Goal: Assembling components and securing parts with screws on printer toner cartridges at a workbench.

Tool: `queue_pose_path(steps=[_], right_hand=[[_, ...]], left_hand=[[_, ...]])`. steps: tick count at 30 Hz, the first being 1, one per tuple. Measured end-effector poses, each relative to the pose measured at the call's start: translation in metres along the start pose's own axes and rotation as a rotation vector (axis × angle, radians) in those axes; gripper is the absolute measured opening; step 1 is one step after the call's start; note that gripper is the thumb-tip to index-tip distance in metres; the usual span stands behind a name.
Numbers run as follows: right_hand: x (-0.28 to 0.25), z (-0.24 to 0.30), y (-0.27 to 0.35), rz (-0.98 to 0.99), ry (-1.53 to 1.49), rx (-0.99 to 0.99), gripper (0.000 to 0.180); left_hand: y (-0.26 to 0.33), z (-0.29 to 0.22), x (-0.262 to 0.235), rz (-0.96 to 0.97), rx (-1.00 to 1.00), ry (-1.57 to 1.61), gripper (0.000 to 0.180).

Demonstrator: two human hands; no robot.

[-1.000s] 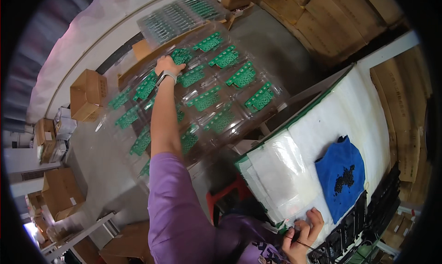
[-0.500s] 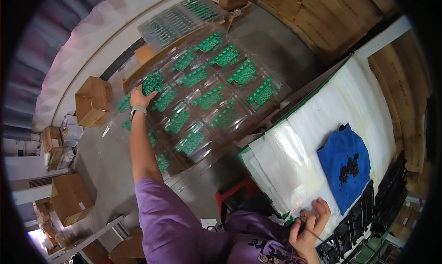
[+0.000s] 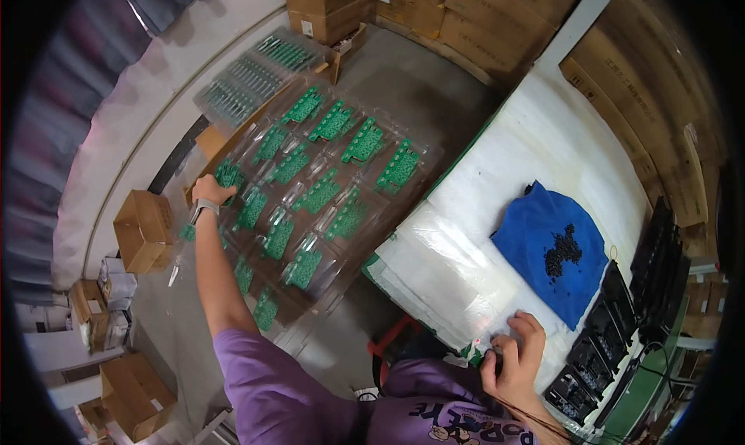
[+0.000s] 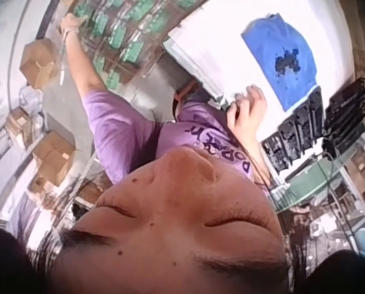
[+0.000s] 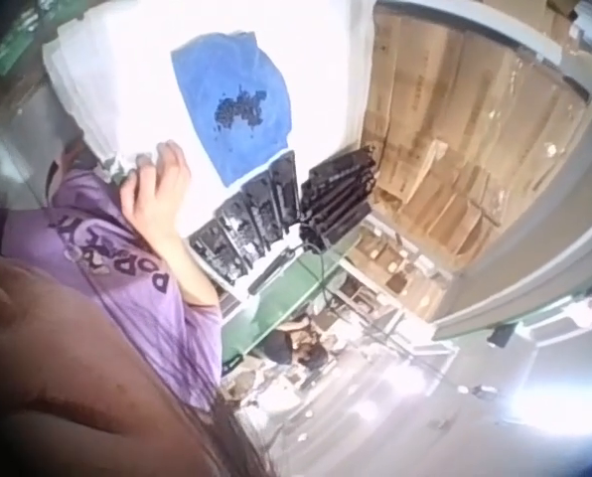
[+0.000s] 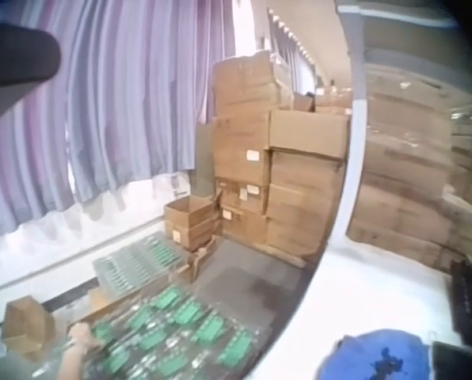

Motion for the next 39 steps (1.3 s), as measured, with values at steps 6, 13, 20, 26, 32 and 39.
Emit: queue_pose_path(steps=[6, 13, 20, 26, 32, 39], right_hand=[[0.000, 0.007, 0.001, -0.031, 0.013, 0.008, 0.025], [-0.009, 0.000, -0.005, -0.111, -0.047, -0.057, 0.030], [-0.002, -0.023, 0.015, -0.127, -0.068, -0.004, 0.032], [0.000, -0.016, 0.030, -0.206, -0.078, -0.058, 0.029], [0.006, -0.012, 0.030, -0.285, -0.082, -0.099, 0.026], [0.007, -0.014, 0.031, -0.343, 0.011, -0.169, 0.030]], left_hand=[[-0.001, -0.153, -0.018, 0.308, 0.304, 0.416, 0.063], [-0.027, -0.296, 0.040, 0.029, 0.519, 0.225, 0.061], [-0.014, -0.376, 0.065, 0.249, 0.602, 0.017, 0.048], [-0.004, -0.387, 0.014, 0.274, 0.535, 0.456, 0.037], [-0.019, -0.346, -0.027, 0.316, 0.335, 0.893, 0.025], [0.051, -0.257, -0.093, 0.340, -0.037, 1.439, 0.012]])
Point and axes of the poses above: each hand's wrist, its own y-axis away from the middle knuckle, its own x-axis out of the palm, z = x × y, the point moved 1 cm from there along -y, towards the middle knuckle, and after that the axes turned 3 degrees about y, right-handed, at the moved point
